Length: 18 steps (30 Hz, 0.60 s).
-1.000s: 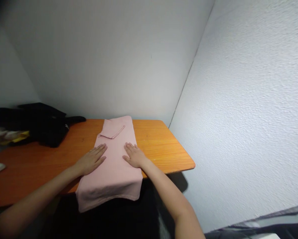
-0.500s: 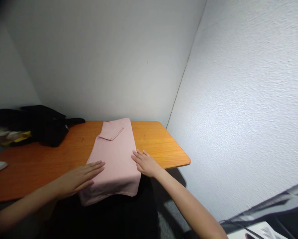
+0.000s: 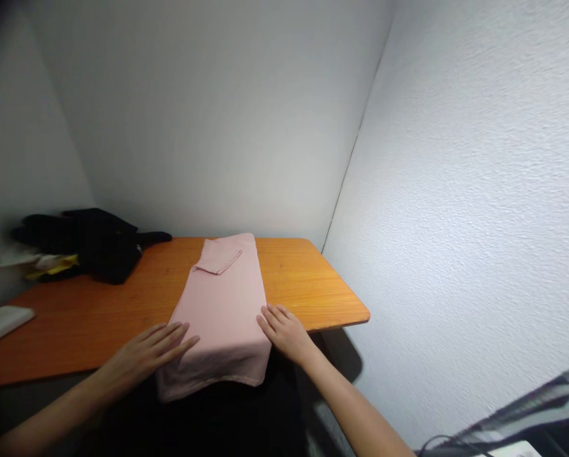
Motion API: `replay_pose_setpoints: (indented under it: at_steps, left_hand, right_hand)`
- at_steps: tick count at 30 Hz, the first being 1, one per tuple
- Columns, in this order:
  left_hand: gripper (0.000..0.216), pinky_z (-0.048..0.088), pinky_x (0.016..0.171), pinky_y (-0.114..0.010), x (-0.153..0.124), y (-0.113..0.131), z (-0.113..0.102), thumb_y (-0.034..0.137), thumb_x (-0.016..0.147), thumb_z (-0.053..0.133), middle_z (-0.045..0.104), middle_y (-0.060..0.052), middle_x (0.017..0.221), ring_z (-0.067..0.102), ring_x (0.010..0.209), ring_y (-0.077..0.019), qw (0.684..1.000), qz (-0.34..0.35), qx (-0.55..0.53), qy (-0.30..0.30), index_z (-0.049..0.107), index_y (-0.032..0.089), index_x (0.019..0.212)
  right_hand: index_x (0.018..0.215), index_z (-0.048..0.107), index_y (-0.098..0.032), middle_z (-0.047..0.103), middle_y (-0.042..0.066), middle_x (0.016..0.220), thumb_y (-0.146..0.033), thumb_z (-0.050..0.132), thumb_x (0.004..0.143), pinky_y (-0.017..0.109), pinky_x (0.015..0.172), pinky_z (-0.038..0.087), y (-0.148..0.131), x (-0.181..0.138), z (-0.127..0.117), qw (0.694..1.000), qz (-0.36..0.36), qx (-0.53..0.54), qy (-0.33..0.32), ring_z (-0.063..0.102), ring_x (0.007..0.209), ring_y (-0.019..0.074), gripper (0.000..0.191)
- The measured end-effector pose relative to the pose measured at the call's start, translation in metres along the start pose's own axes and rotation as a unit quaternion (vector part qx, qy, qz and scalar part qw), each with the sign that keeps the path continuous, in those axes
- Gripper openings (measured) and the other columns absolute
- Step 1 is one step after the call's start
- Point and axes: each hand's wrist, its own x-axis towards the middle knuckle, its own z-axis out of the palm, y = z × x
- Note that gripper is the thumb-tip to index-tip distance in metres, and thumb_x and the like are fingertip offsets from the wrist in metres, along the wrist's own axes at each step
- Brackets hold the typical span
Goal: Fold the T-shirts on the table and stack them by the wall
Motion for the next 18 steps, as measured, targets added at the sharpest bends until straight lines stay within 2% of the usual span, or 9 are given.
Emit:
replay_pose_setpoints:
  at_steps: [3, 9, 13, 18]
  left_hand:
    - [0.07, 0.037, 0.106, -0.034, -0.001, 0.0, -0.004, 0.002, 0.088, 0.038, 0.053, 0.0, 0.142, 0.052, 0.126, -0.0186, 0.998, 0.027, 0.041, 0.039, 0.026, 0.035, 0.148]
    - [0.068, 0.022, 0.117, -0.034, -0.013, 0.0, -0.008, 0.002, 0.088, 0.043, 0.038, -0.001, 0.153, 0.036, 0.14, -0.0176, 0.992, 0.094, 0.041, 0.076, 0.031, 0.033, 0.147]
    - [0.066, 0.018, 0.12, -0.033, -0.013, 0.005, -0.031, 0.0, 0.087, 0.046, 0.038, 0.001, 0.153, 0.033, 0.141, -0.0158, 0.987, 0.134, 0.031, 0.079, 0.036, 0.033, 0.144]
    - [0.05, 0.019, 0.121, -0.032, -0.009, 0.011, -0.06, 0.01, 0.092, 0.048, 0.038, 0.0, 0.153, 0.035, 0.14, -0.0148, 0.976, 0.198, 0.04, 0.087, 0.046, 0.026, 0.139]
  right_hand:
    - [0.136, 0.049, -0.014, 0.049, 0.014, 0.141, -0.011, 0.047, 0.094, 0.045, 0.108, 0.04, -0.006, 0.005, 0.001, 0.999, -0.027, -0.021, 0.041, 0.04, 0.135, 0.0259, 0.042]
    - [0.138, 0.047, -0.021, 0.041, 0.008, 0.148, -0.017, 0.05, 0.095, 0.04, 0.112, 0.034, -0.01, 0.005, -0.012, 0.994, -0.089, -0.02, 0.06, 0.032, 0.139, 0.0227, 0.043]
    - [0.137, 0.047, -0.028, 0.036, 0.005, 0.151, -0.025, 0.053, 0.096, 0.038, 0.115, 0.028, -0.015, 0.001, -0.019, 0.988, -0.136, -0.032, 0.065, 0.031, 0.14, 0.0216, 0.041]
    - [0.137, 0.048, -0.031, 0.036, 0.004, 0.152, -0.029, 0.052, 0.097, 0.038, 0.116, 0.025, -0.027, -0.006, -0.028, 0.983, -0.174, -0.029, 0.058, 0.03, 0.14, 0.0204, 0.04]
